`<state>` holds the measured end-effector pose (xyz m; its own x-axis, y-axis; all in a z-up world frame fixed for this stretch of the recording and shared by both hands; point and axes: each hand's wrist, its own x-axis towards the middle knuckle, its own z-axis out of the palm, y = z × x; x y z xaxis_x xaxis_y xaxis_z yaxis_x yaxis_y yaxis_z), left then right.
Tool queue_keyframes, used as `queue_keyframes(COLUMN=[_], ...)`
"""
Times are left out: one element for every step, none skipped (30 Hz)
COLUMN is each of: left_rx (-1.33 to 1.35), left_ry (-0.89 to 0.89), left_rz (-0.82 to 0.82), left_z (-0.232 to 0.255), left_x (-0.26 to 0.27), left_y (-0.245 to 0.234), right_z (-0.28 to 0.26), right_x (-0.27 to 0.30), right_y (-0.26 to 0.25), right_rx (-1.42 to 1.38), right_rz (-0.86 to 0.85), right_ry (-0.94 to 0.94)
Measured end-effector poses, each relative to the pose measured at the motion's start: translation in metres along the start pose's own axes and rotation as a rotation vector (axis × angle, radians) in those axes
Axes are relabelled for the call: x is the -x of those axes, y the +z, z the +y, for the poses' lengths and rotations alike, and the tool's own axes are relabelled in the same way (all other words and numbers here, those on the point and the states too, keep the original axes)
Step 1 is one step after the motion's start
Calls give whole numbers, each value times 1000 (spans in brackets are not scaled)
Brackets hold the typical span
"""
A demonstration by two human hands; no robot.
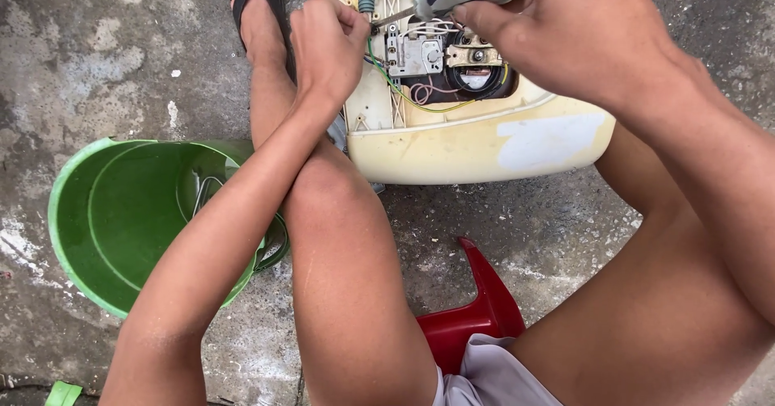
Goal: Reconnecting electrical wires to a terminal block inside a water heater using a screwdriver.
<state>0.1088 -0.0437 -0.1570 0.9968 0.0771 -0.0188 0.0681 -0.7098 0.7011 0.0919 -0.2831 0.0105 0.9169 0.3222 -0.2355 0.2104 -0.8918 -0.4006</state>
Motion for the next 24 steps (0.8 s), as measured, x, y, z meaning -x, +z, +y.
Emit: queue_keyframes(left_rx=[7, 6, 10, 14, 14, 34, 55, 57, 31, 5, 4, 27, 52, 54, 54, 54, 54, 93, 131, 131, 141, 151, 153, 252], left_ry=[-35, -35, -35, -34, -33, -31, -27, -23, -29, -35, -34, -60, -89, -90, -106, -122, -128, -141, -154, -161, -229, -297, -302, -374], left_rz=[3, 6, 8, 10, 8, 6, 7, 8, 10, 11, 14, 13, 12, 15, 9, 4, 9, -3, -19, -17, -47, -78, -77, -118], left_z=[-1, -4, -6, -8, -8, -8, -7, -9, -11, -14, -13, -13, -12, -13, -15, -18, -15, -12, -9, -10, -10, -10, -3, 3], left_x=[-2, -4, -4, -4, -3, -2, -3, -6, -6, -6, -6, -6, -5, -5, -5, -4, -4, -4, -2, -2, -4, -6, -4, -2], left_y=[0, 1, 4, 6, 6, 6, 6, 8, 10, 12, 11, 10, 10, 11, 12, 13, 10, 7, 5, 4, 4, 4, -1, -6], right_z=[2, 2, 1, 1, 0, -1, -1, -1, -1, -2, -4, -7, -9, -11, -13, -16, -17, -19, -21, -16, -10, -3, -2, -1], right_x=[0, 0, 1, 2, -1, -3, -6, -12, -16, -20, -25, -30, -34, -37, -41, -45, -49, -53, -56, -62, -68, -75, -79, -82], right_y=[-1, -1, -2, -2, 1, 4, 6, 10, 15, 20, 23, 27, 31, 35, 39, 43, 44, 45, 46, 53, 59, 64, 68, 71], right_rx=[5, 4, -8, -20, -21, -41, -60, -58, -75, -93, -92, -111, -127, -125, -146, -168, -167, -182, -198, -198, -266, -334, -332, -350], right_rz=[22, 22, 31, 40, 40, 24, 13, 16, 27, 38, 40, 36, 29, 28, 46, 64, 60, 20, -22, -27, 29, 85, 81, 7], right_ry=[-2, -6, -5, -5, -2, 29, 58, 59, 11, -37, -39, -86, -133, -135, -142, -150, -156, -126, -94, -98, -174, -251, -253, -205])
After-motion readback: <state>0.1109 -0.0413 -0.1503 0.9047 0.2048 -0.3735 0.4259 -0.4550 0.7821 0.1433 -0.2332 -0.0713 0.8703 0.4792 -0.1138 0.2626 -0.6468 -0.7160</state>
